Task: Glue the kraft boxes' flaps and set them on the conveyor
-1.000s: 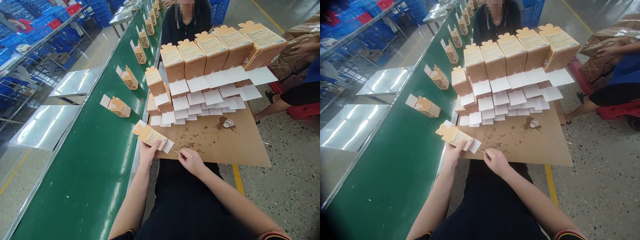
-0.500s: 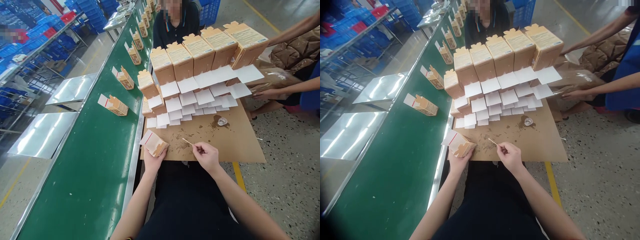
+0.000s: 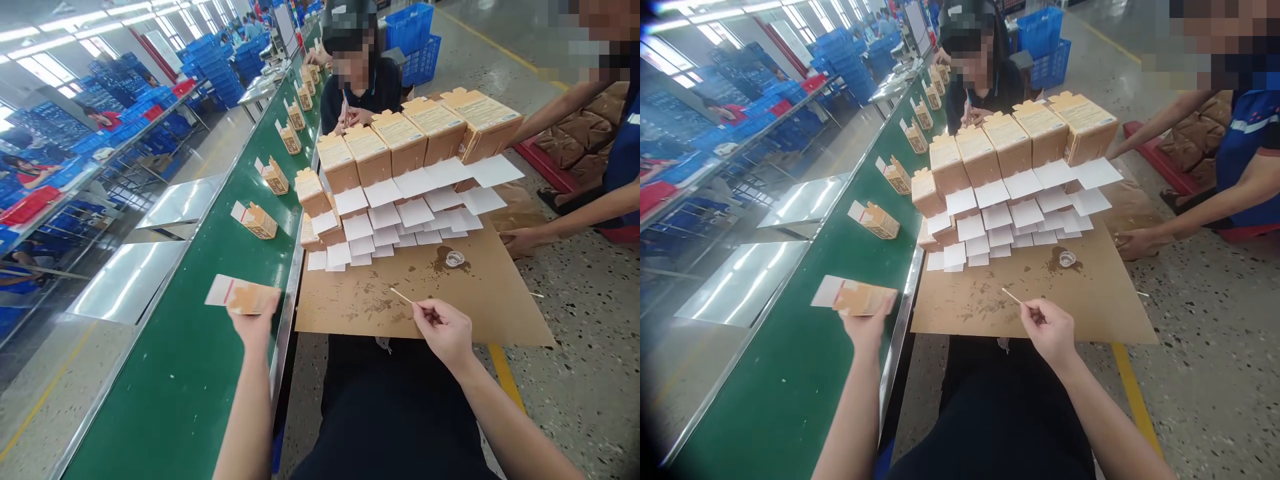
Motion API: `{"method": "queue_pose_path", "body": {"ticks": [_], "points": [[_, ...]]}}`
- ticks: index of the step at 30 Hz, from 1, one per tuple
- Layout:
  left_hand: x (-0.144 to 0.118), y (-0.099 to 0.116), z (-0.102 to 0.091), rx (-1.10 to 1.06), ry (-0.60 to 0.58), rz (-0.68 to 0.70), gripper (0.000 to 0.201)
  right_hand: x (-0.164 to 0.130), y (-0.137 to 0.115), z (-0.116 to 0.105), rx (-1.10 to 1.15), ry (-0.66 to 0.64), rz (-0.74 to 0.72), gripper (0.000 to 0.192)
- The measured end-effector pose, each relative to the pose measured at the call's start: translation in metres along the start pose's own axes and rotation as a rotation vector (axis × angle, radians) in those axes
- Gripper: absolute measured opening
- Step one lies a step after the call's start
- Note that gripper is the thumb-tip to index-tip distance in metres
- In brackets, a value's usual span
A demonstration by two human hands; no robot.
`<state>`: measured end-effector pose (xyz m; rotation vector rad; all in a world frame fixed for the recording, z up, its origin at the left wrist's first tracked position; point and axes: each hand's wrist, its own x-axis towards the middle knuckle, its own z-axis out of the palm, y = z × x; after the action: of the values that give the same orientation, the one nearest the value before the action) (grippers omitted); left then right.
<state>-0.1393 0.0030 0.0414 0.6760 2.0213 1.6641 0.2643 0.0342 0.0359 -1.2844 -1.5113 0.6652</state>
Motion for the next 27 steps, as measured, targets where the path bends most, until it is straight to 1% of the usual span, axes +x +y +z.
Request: {"method": "queue_pose_path", "body": {"ticks": [1, 3, 4, 6, 7, 8, 9, 10, 11, 12, 13, 14, 15, 16, 17, 18, 20, 21, 23, 24, 25, 27], "points": [[0.018, 0.004, -0.013, 0.057, 0.076, 0.006, 0.11, 0.002, 0.002, -0.003, -0.002, 0.01, 0.006, 0.028], [0.046, 0.008, -0.033, 0.207, 0.204, -0.011, 0.105, 0.007, 0.005, -0.006, -0.004, 0.024, 0.008, 0.027], [0.054, 0.009, -0.04, 0.26, 0.215, -0.039, 0.099, 0.009, 0.006, -0.007, -0.004, 0.027, 0.006, 0.027], [0.057, 0.008, -0.046, 0.277, 0.173, -0.082, 0.091, 0.011, 0.01, -0.009, -0.015, 0.038, 0.013, 0.025], [0.051, 0.006, -0.046, 0.265, 0.161, -0.084, 0.091, 0.012, 0.013, -0.012, -0.028, 0.049, 0.025, 0.025], [0.042, 0.003, -0.046, 0.256, 0.181, -0.067, 0.093, 0.012, 0.016, -0.016, -0.043, 0.066, 0.041, 0.025], [0.03, 0.0, -0.044, 0.253, 0.235, -0.024, 0.095, 0.012, 0.02, -0.022, -0.06, 0.094, 0.06, 0.026], [0.016, -0.004, -0.042, 0.254, 0.314, 0.049, 0.093, 0.011, 0.023, -0.029, -0.08, 0.127, 0.081, 0.026], [0.002, -0.007, -0.039, 0.254, 0.396, 0.149, 0.087, 0.01, 0.027, -0.036, -0.101, 0.16, 0.099, 0.026], [-0.012, -0.008, -0.035, 0.245, 0.443, 0.257, 0.076, 0.01, 0.03, -0.044, -0.118, 0.192, 0.112, 0.025], [-0.022, -0.007, -0.028, 0.216, 0.443, 0.353, 0.061, 0.01, 0.033, -0.052, -0.133, 0.225, 0.12, 0.025], [-0.028, -0.003, -0.018, 0.163, 0.396, 0.42, 0.046, 0.01, 0.035, -0.058, -0.143, 0.255, 0.124, 0.025], [-0.03, 0.004, -0.005, 0.093, 0.321, 0.446, 0.036, 0.012, 0.036, -0.063, -0.151, 0.28, 0.122, 0.027], [-0.026, 0.016, 0.012, 0.015, 0.233, 0.434, 0.031, 0.014, 0.036, -0.066, -0.156, 0.298, 0.116, 0.028], [-0.017, 0.031, 0.032, -0.066, 0.145, 0.386, 0.03, 0.017, 0.034, -0.067, -0.16, 0.309, 0.105, 0.031], [-0.003, 0.049, 0.055, -0.135, 0.08, 0.326, 0.032, 0.02, 0.032, -0.066, -0.162, 0.313, 0.089, 0.033], [0.033, 0.088, 0.104, -0.206, -0.098, 0.14, 0.042, 0.025, 0.026, -0.061, -0.161, 0.306, 0.046, 0.036], [0.052, 0.107, 0.128, -0.208, -0.149, 0.023, 0.045, 0.027, 0.022, -0.057, -0.158, 0.299, 0.025, 0.037], [0.085, 0.137, 0.171, -0.165, -0.227, -0.058, 0.049, 0.026, 0.016, -0.051, -0.151, 0.288, -0.006, 0.037], [0.097, 0.147, 0.188, -0.116, -0.269, -0.106, 0.049, 0.024, 0.014, -0.05, -0.147, 0.287, -0.014, 0.036], [0.105, 0.154, 0.202, -0.073, -0.311, -0.13, 0.049, 0.022, 0.012, -0.049, -0.146, 0.291, -0.017, 0.035], [0.11, 0.159, 0.22, 0.002, -0.372, -0.166, 0.046, 0.018, 0.011, -0.052, -0.157, 0.315, -0.019, 0.032]]}}
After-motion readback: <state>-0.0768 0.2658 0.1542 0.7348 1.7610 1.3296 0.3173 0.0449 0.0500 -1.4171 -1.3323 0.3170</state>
